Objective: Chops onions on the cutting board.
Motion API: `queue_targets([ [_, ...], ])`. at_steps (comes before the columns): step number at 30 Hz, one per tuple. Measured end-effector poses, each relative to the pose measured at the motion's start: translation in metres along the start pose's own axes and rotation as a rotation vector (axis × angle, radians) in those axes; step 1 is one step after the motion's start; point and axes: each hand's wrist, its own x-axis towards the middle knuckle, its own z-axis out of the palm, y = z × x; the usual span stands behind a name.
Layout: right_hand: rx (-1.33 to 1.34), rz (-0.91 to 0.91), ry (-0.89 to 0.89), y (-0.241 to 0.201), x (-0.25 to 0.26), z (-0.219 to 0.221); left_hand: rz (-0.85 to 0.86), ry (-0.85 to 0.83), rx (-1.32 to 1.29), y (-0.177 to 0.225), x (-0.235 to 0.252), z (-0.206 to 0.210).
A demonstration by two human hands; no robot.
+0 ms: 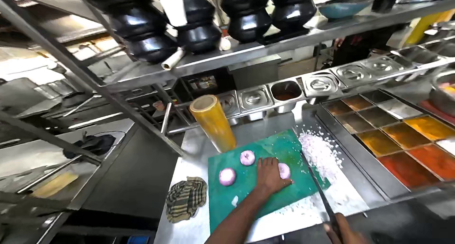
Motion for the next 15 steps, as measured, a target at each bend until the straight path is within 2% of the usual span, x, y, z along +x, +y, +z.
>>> queue_targets([
  [3,-0.169,-0.008,-0.035,-0.021,-0.01,-0.001,-0.042,0.087,-0.181,-0.007,-0.022,0.015],
  [5,-0.249,0.005,-0.061,-0.03,-0.011,-0.001,-0.027,0.204,-0.439,-0.021,-0.025,0.024],
  [8,-0.345,0.012,-0.117,-0.037,-0.009,0.002,0.025,0.207,-0.757,-0.034,-0.025,0.031],
  [15,-0.453,0.014,-0.192,-0.042,-0.003,-0.008,0.071,0.113,-0.759,-0.042,-0.014,0.027],
])
